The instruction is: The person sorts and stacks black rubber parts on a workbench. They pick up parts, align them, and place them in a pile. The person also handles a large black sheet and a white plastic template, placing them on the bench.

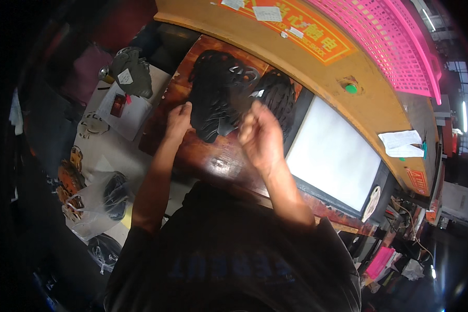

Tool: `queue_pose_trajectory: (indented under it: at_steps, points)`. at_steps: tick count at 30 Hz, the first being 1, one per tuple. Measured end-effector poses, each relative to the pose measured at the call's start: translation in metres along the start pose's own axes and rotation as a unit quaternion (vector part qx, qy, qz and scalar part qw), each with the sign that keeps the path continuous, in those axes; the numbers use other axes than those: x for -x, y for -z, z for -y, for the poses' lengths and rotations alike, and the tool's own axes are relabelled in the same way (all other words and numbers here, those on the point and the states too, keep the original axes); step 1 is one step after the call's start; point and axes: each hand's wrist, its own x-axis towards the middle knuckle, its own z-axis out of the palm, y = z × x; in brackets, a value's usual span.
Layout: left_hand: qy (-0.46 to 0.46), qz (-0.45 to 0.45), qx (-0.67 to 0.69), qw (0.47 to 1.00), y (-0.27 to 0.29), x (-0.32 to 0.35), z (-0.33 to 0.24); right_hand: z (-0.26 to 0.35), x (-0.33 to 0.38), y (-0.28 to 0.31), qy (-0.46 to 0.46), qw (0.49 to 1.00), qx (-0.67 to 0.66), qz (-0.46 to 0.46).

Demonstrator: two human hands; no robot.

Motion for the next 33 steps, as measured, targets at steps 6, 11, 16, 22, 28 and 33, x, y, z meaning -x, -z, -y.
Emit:
queue_pose_trajectory:
  at_steps: [6, 11, 16, 22, 28, 33]
  points:
    - [0.110, 0.033, 0.210, 0.971, 0.021, 0.000, -0.004, 0.001, -0.012, -0.076, 0.134, 0.982, 0.120, 0.055]
    - [-0.015, 0.010, 0.114, 0.993, 0.024, -0.008, -0.013, -0.058, -0.053, -0.031, 0.121, 0.953, 0.272, -0.052]
    - [-0.144, -0.043, -0.122, 0.981, 0.001, 0.013, -0.036, -0.103, -0.051, 0.047, -0.074, 0.891, 0.434, -0.114]
    - [-0.109, -0.023, -0.220, 0.969, -0.008, 0.006, -0.048, -0.100, -0.037, 0.087, -0.004, 0.928, 0.259, -0.268]
    - [-0.070, 0.041, -0.174, 0.981, -0.003, -0.024, -0.038, -0.097, -0.081, 0.093, -0.086, 0.979, 0.024, -0.185]
    - [-0.069, 0.029, -0.147, 0.986, -0.003, -0.026, -0.033, -0.080, -0.052, 0.078, -0.038, 0.969, 0.119, -0.214]
